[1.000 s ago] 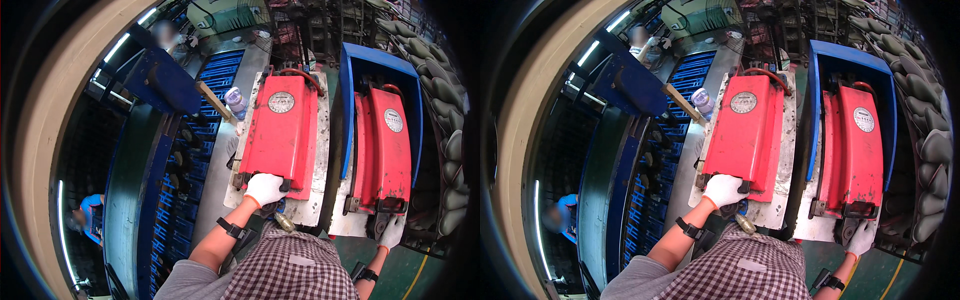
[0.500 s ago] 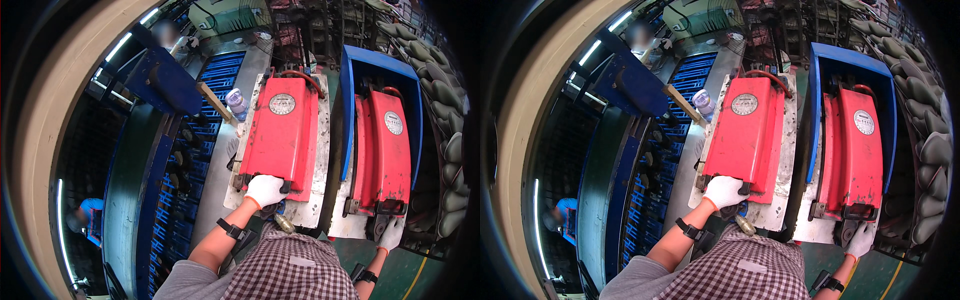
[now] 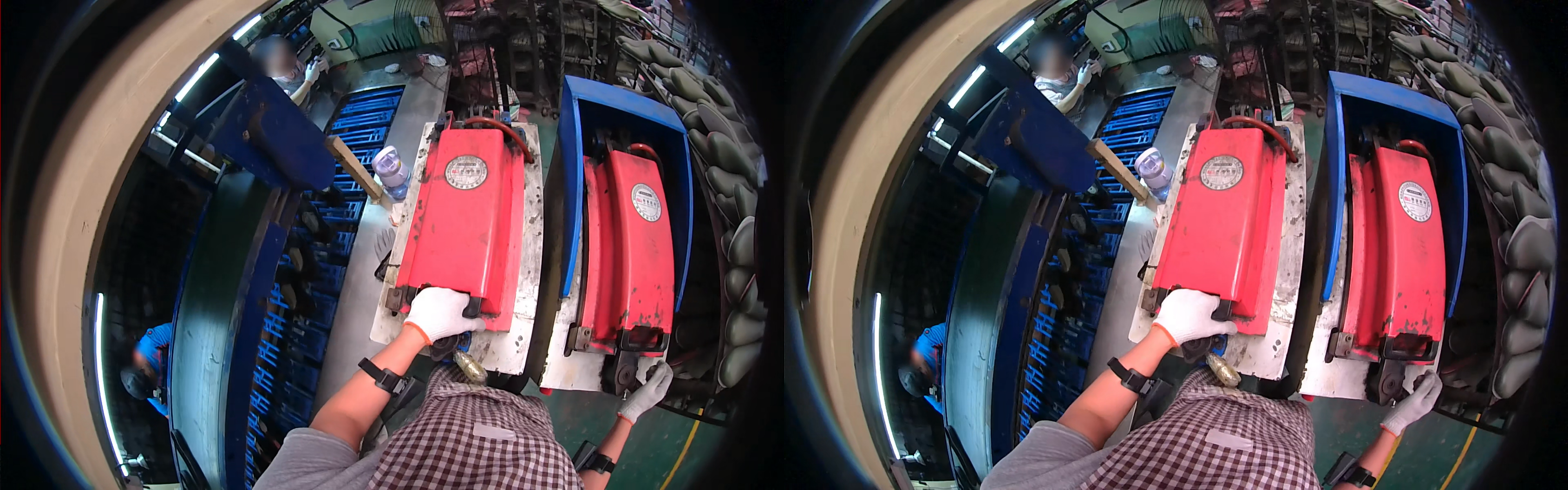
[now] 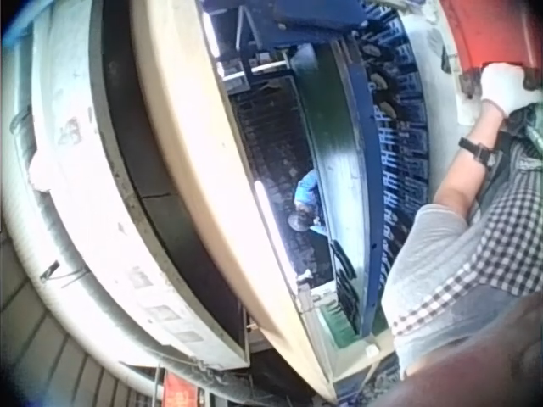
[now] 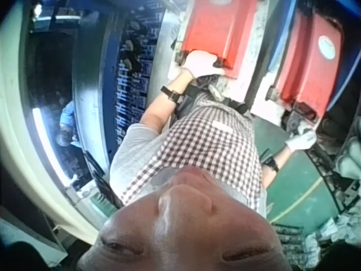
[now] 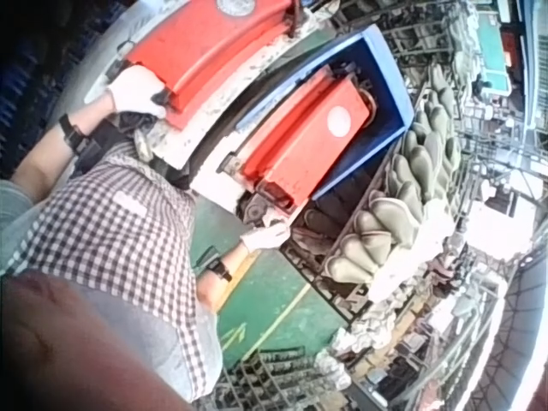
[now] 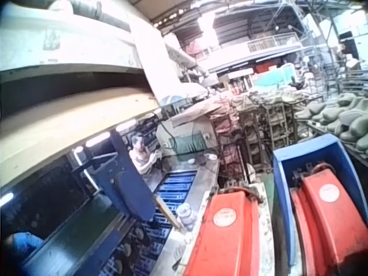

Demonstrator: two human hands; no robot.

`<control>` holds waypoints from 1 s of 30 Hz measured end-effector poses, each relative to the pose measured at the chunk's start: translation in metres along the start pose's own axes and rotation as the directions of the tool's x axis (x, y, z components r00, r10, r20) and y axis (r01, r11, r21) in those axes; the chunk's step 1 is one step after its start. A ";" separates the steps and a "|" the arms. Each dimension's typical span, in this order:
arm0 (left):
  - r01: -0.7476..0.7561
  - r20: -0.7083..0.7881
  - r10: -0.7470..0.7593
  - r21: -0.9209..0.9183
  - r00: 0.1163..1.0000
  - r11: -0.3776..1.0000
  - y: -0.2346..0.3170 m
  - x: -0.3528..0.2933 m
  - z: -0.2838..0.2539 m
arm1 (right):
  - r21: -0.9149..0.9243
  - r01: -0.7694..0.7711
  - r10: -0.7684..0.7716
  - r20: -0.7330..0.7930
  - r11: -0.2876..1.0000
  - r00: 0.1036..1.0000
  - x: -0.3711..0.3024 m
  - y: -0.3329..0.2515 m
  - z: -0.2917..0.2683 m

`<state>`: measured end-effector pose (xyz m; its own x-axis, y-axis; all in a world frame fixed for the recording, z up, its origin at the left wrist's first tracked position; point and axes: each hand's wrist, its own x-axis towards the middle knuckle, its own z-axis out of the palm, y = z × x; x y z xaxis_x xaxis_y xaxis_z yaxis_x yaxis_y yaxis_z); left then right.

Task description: Operating a heat-setting or sole-pressing machine in a shoe factory.

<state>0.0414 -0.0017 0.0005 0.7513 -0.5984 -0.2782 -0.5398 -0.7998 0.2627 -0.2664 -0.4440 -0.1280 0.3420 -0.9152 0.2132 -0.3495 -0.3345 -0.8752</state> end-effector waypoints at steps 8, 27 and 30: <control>0.005 0.012 -0.005 -0.009 1.000 1.000 -0.004 0.002 0.001 | 0.222 0.103 -0.245 0.885 0.969 0.397 -0.119 -0.171 0.113; -0.062 -0.066 0.059 -0.039 0.996 0.997 -0.010 0.003 0.010 | -0.362 0.013 0.318 0.799 0.932 -0.511 -0.180 -0.196 0.213; -0.084 -0.111 0.080 -0.031 0.991 0.996 -0.013 0.000 0.014 | -0.435 -0.107 0.300 0.759 0.894 -0.578 -0.209 -0.192 0.202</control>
<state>0.0431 0.0075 -0.0157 0.7432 -0.6516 -0.1520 -0.5888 -0.7449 0.3139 -0.0945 -0.1432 -0.0927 0.3595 0.5994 -0.7152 -0.7285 -0.2987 -0.6165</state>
